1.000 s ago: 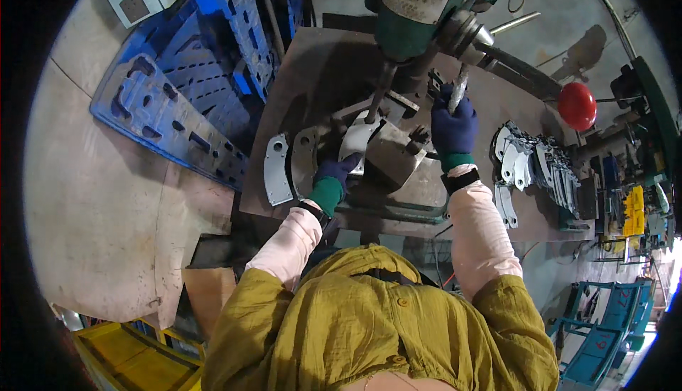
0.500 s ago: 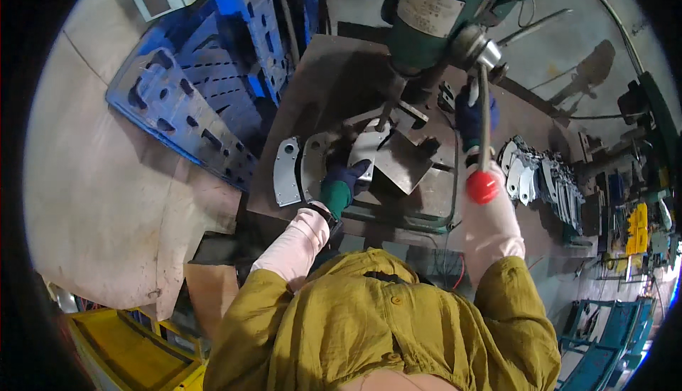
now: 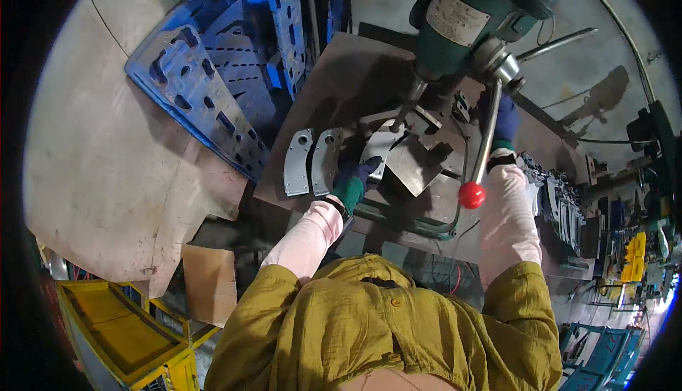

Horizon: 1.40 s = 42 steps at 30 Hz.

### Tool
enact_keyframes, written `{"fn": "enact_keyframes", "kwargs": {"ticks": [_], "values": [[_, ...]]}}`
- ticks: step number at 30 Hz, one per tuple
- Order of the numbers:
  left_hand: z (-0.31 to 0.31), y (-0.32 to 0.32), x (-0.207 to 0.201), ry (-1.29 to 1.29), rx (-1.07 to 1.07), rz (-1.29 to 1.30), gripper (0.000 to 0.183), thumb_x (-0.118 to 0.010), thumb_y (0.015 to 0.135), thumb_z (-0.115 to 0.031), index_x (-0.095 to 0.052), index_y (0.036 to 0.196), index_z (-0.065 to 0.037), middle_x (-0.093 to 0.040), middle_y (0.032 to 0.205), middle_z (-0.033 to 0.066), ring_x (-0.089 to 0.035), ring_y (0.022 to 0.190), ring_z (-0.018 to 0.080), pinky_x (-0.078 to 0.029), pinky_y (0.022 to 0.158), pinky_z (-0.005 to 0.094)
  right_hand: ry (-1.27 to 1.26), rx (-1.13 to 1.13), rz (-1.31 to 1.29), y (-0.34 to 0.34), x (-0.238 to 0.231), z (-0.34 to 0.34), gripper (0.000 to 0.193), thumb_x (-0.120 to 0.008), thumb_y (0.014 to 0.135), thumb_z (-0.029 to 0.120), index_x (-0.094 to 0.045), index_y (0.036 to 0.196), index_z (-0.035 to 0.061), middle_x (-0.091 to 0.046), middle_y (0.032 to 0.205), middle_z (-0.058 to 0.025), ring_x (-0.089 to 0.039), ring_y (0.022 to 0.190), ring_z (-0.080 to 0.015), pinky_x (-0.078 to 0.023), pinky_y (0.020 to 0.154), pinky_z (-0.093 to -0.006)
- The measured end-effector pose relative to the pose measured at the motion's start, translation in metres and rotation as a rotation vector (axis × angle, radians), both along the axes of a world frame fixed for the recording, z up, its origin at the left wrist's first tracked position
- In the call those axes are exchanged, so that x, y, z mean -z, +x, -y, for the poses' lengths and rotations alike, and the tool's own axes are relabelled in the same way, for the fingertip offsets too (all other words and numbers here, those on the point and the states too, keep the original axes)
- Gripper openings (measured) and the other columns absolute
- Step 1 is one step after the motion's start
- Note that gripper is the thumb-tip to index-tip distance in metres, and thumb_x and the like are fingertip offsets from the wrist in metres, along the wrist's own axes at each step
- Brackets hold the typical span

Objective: Operates a drill press fixture to drill holes in metal plates and cleans the area with an air nozzle.

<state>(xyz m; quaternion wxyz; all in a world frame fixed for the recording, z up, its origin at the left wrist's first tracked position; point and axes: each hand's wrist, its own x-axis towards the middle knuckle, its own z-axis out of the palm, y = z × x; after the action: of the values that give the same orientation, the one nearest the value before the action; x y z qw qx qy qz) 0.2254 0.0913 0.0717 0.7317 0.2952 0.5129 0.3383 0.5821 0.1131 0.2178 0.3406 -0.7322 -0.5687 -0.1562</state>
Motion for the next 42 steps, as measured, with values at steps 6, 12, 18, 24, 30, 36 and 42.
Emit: {"fn": "enact_keyframes", "kwargs": {"ticks": [6, 12, 18, 24, 30, 36, 42], "values": [[-0.007, -0.008, -0.007, -0.115, 0.048, -0.093, 0.052, -0.078, 0.079, -0.036, -0.061, 0.117, -0.006, -0.066, 0.094, 0.0113, -0.067, 0.078, 0.0231, -0.056, 0.055, 0.0326, -0.003, -0.261, -0.7, -0.11, -0.004, 0.048, 0.021, -0.062, 0.087, 0.015, -0.07, 0.102, 0.0027, -0.069, 0.082, -0.0084, -0.064, 0.069, -0.0177, -0.05, 0.064, -0.0323], [0.016, -0.009, -0.043, 0.07, 0.017, 0.004, 0.043, -0.077, 0.079, -0.04, -0.069, 0.103, -0.005, -0.068, 0.079, 0.0089, -0.065, 0.06, 0.0191, -0.054, 0.053, 0.0309, -0.302, -0.894, -1.841, -0.183, -0.088, 0.117, 0.028, -0.055, 0.094, 0.018, -0.062, 0.116, 0.0018, -0.065, 0.093, -0.0098, -0.065, 0.079, -0.0219, -0.053, 0.068, -0.0329], [0.007, -0.017, -0.023, 0.074, 0.069, -0.018, 0.044, -0.074, 0.082, -0.043, -0.067, 0.104, -0.005, -0.068, 0.088, 0.0069, -0.062, 0.06, 0.0187, -0.05, 0.05, 0.0335, -0.08, -1.032, -1.976, -0.202, -0.196, 0.118, 0.04, -0.049, 0.096, 0.03, -0.058, 0.118, -0.0019, -0.067, 0.094, -0.0104, -0.066, 0.077, -0.0191, -0.054, 0.069, -0.031], [0.019, -0.025, -0.02, 0.049, 0.064, 0.23, 0.031, -0.067, 0.089, -0.031, -0.064, 0.101, -0.002, -0.068, 0.087, 0.0104, -0.067, 0.069, 0.0205, -0.055, 0.057, 0.031, -0.123, -1.1, -2.109, -0.185, -0.209, 0.107, 0.052, -0.043, 0.098, 0.042, -0.057, 0.123, -0.0017, -0.069, 0.1, -0.0092, -0.066, 0.082, -0.018, -0.053, 0.075, -0.0309], [0.039, -0.051, -0.024, 0.609, 0.572, -0.56, 0.037, -0.06, 0.094, -0.03, -0.059, 0.121, -0.006, -0.069, 0.098, 0.014, -0.067, 0.091, 0.027, -0.056, 0.072, 0.0337, -0.009, -0.68, -1.985, -0.167, -0.142, 0.119, 0.059, -0.038, 0.1, 0.048, -0.057, 0.124, -0.0018, -0.068, 0.096, -0.0094, -0.066, 0.08, -0.0202, -0.052, 0.072, -0.0307], [0.102, -0.107, -0.009, 0.324, 0.43, -0.334, 0.036, -0.061, 0.094, -0.021, -0.055, 0.124, -0.003, -0.063, 0.109, 0.0139, -0.063, 0.097, 0.0232, -0.056, 0.082, 0.0326, -0.486, -0.625, -1.644, -0.121, -0.026, 0.174, 0.041, -0.044, 0.101, 0.034, -0.057, 0.127, 0.0052, -0.065, 0.102, -0.0105, -0.064, 0.082, -0.0224, -0.053, 0.074, -0.0346], [0.107, -0.151, 0.071, 0.272, 0.186, -0.255, 0.034, -0.066, 0.091, -0.024, -0.057, 0.118, -0.005, -0.064, 0.107, 0.0179, -0.063, 0.096, 0.0309, -0.053, 0.083, 0.0391, -0.414, -0.393, -1.796, -0.128, 0.032, 0.211, 0.045, -0.05, 0.098, 0.039, -0.059, 0.125, 0.0038, -0.065, 0.095, -0.0106, -0.064, 0.081, -0.022, -0.054, 0.072, -0.0341]]}}
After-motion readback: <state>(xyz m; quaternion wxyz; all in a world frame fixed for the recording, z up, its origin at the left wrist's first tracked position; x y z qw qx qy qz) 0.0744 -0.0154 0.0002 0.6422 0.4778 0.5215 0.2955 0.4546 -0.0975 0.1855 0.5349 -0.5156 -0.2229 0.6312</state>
